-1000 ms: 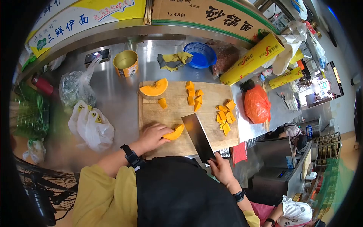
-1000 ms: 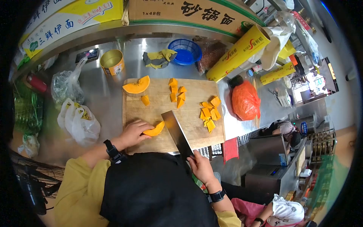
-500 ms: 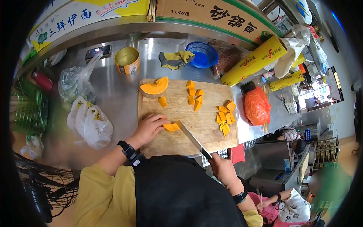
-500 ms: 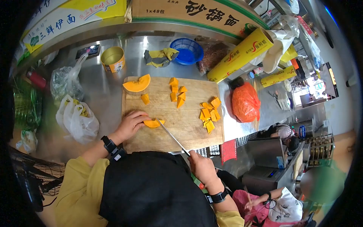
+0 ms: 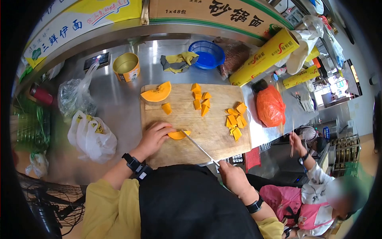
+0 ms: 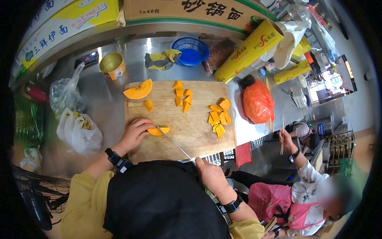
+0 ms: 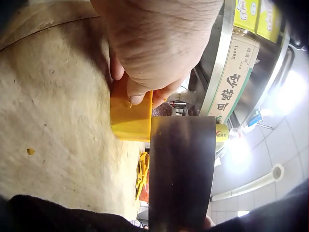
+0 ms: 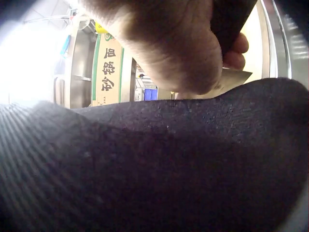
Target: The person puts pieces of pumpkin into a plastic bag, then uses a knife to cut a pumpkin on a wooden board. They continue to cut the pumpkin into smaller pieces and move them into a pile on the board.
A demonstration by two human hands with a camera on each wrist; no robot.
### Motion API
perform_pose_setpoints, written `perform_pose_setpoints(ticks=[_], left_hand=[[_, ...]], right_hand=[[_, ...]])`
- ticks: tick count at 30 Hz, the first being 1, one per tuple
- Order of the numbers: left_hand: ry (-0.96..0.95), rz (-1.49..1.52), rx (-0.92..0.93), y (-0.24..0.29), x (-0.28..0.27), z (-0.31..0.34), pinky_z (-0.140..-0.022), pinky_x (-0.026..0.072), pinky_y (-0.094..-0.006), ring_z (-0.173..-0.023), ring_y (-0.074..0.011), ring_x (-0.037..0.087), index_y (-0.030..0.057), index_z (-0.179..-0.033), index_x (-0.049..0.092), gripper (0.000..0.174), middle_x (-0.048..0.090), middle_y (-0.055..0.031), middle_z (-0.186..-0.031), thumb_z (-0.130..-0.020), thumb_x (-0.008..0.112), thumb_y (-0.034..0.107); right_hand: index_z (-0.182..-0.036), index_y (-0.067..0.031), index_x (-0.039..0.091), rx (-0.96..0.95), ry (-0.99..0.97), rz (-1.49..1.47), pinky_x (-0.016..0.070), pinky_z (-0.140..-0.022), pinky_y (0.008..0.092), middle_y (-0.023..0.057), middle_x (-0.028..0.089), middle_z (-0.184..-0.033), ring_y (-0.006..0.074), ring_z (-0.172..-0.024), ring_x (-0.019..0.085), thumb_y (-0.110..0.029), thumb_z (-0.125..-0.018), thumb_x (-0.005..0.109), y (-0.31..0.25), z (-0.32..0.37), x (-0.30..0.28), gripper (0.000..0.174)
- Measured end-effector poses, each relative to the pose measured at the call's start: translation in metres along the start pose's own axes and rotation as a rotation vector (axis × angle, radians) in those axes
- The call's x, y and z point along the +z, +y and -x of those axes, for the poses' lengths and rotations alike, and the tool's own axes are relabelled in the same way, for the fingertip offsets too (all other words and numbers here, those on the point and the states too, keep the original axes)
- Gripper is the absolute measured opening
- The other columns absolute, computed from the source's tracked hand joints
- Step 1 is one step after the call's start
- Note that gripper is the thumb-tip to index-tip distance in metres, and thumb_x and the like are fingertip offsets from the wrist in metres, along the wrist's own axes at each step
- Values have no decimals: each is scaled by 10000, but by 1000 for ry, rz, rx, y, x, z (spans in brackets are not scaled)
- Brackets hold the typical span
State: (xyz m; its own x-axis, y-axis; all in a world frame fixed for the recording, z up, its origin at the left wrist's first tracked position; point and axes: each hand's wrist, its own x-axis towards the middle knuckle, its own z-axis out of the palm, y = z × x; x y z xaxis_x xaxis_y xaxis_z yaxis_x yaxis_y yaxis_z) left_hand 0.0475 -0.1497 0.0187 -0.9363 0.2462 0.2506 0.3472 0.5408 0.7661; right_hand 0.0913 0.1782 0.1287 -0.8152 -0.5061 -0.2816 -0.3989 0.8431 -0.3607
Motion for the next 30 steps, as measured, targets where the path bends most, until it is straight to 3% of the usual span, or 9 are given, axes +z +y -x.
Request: perform_pose_setpoints(ticks=[7, 13, 17, 20, 21, 24, 25, 28, 30], left_hand=[[-9, 48, -42, 5, -2, 0, -952, 475, -383, -1091, -295, 574, 75, -1155, 649, 346, 592, -88, -1188, -819, 638, -8], [-17, 16, -39, 0, -1, 2, -922, 487, -381, -1065, -300, 580, 85, -1110, 656, 327, 592, -88, -1169, -790, 684, 26], [-118, -41, -87, 7, -9, 17, -911, 494, -361, -1052, -267, 593, 88, -1115, 640, 361, 606, -75, -1128, -769, 743, 85], [-35, 354, -293, -2, -14, 22, -941, 484, -342, -1048, -210, 602, 77, -1167, 605, 409, 617, -56, -1103, -791, 762, 116], [-43, 516, -420, -7, -19, 21, -966, 470, -330, -1052, -165, 593, 56, -1217, 566, 366, 611, -43, -1110, -892, 702, 151], [19, 761, -452, -13, -32, 2, -998, 457, -325, -1112, -169, 578, 42, -1261, 529, 350, 593, -73, -1201, -984, 598, 244], [-61, 800, -419, -3, -37, -8, -1012, 452, -326, -1150, -167, 566, 36, -1293, 515, 369, 583, -79, -1256, -1034, 495, 298], [-398, 1051, -437, 29, -40, -38, -1003, 452, -314, -1158, -154, 563, 47, -1307, 517, 374, 577, -73, -1274, -993, 588, 236], [-563, 960, -291, 54, -38, -51, -980, 455, -300, -1124, -138, 571, 53, -1283, 540, 375, 593, -59, -1241, -949, 652, 181]], right_hand=[[-1033, -44, 446, 19, -141, 19, 517, -642, 498, 215, 652, -827, 414, -775, 654, -59, -891, 513, -2, -14, -22, 158], [-1057, -41, 435, 88, -190, 20, 509, -685, 533, 235, 661, -875, 459, -815, 643, -42, -864, 509, 7, -54, 33, 207], [-1068, -76, 463, -80, -69, 85, 536, -656, 472, 170, 633, -935, 388, -821, 662, -37, -833, 535, 16, -44, 37, 249], [-1039, -91, 482, -149, 27, 210, 540, -624, 425, 125, 600, -872, 332, -768, 670, -40, -833, 543, 15, -32, 20, 222], [-1038, -93, 503, -173, 85, 232, 536, -608, 385, 99, 572, -853, 286, -752, 666, -54, -815, 559, 15, -26, 17, 234], [-1065, -94, 514, -254, 258, 234, 536, -610, 365, 81, 569, -858, 262, -754, 658, -70, -788, 577, 17, -9, 3, 286], [-1095, -102, 526, -296, 305, 270, 528, -603, 343, 66, 562, -877, 229, -736, 646, -93, -774, 586, 22, -6, 3, 327], [-1107, -105, 529, -323, 354, 336, 519, -587, 328, 62, 570, -919, 203, -717, 640, -105, -782, 583, 26, 1, -4, 329], [-1123, -111, 530, -360, 355, 400, 507, -567, 315, 60, 577, -964, 175, -684, 622, -116, -782, 580, 32, 3, -8, 344]])
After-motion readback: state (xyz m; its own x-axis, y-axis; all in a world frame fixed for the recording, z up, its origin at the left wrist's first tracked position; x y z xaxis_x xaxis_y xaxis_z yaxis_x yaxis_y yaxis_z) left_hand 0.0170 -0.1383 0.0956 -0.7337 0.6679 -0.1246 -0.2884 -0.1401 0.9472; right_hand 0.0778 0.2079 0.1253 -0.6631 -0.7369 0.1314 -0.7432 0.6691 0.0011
